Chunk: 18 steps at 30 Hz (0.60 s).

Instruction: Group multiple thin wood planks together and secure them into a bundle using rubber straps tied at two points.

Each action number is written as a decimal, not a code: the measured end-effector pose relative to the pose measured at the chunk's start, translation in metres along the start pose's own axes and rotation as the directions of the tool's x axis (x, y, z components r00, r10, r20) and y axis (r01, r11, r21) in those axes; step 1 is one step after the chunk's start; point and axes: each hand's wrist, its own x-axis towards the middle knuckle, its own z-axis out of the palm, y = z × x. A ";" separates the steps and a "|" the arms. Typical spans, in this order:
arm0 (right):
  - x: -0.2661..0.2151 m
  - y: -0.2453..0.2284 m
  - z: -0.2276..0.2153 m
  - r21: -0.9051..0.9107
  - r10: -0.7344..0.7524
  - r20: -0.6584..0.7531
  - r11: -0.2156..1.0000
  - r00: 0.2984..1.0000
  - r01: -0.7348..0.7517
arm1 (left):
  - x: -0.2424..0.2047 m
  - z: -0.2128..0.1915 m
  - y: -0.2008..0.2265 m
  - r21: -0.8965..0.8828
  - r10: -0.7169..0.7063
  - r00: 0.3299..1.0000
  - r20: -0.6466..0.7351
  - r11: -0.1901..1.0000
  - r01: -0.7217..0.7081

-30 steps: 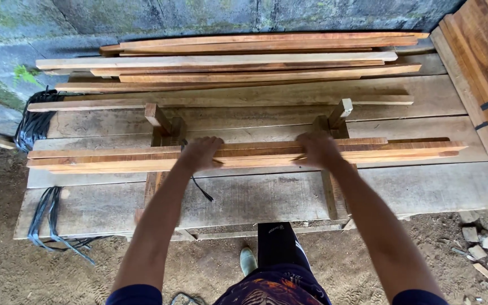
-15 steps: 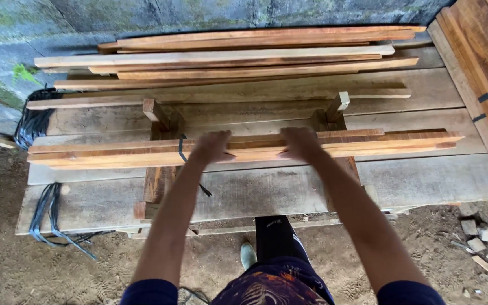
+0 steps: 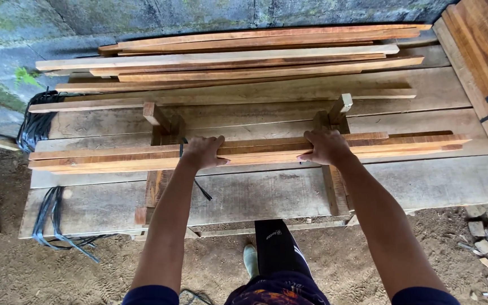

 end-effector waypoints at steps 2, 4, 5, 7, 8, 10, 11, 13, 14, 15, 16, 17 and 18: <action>0.000 -0.001 0.002 0.000 -0.001 -0.006 1.000 1.000 0.001 | -0.001 0.002 0.001 -0.004 0.004 1.000 -0.016 1.000 -0.004; 0.001 0.001 0.004 -0.004 -0.002 -0.016 1.000 1.000 0.002 | -0.001 0.001 0.001 -0.008 0.006 0.999 -0.037 1.000 -0.006; 0.003 0.003 0.008 -0.002 -0.003 -0.020 1.000 1.000 0.003 | -0.003 0.001 0.001 -0.003 0.008 0.999 -0.044 1.000 -0.008; 0.004 0.004 0.014 0.000 -0.004 -0.025 1.000 1.000 0.004 | -0.007 -0.002 0.002 0.003 0.010 0.999 -0.051 1.000 -0.010; 0.004 0.004 0.016 0.002 -0.005 -0.030 1.000 1.000 0.005 | -0.010 -0.004 0.004 -0.003 0.005 0.998 -0.068 1.000 -0.005; 0.002 0.006 0.015 0.001 -0.005 -0.041 1.000 0.999 0.005 | -0.012 -0.007 0.006 -0.006 -0.001 0.996 -0.090 1.000 0.001; 0.001 0.005 0.013 -0.003 -0.004 -0.027 1.000 1.000 0.004 | -0.014 -0.008 0.006 -0.003 0.003 0.993 -0.119 1.000 -0.003; -0.001 0.004 0.010 -0.008 -0.006 -0.015 1.000 1.000 0.006 | -0.016 -0.006 0.006 0.001 0.003 0.989 -0.148 1.000 -0.003; -0.002 0.003 0.009 -0.008 -0.011 -0.013 1.000 1.000 0.011 | -0.017 -0.004 0.006 0.022 0.018 0.983 -0.180 1.000 -0.015; -0.001 0.004 0.007 -0.010 -0.015 -0.016 1.000 1.000 0.015 | -0.015 -0.004 0.006 0.044 0.034 0.976 -0.216 0.999 -0.025; 0.001 0.005 0.008 -0.012 -0.018 -0.020 1.000 1.000 0.018 | -0.014 0.001 0.003 0.046 0.030 0.975 -0.220 0.999 -0.021; 0.001 0.006 0.010 -0.004 -0.020 -0.022 1.000 1.000 0.020 | -0.013 0.006 0.000 0.049 0.059 0.963 -0.264 0.998 -0.047; 0.002 0.007 0.012 0.004 -0.022 -0.023 1.000 0.999 0.022 | -0.011 0.010 -0.002 0.054 0.087 0.948 -0.307 0.996 -0.074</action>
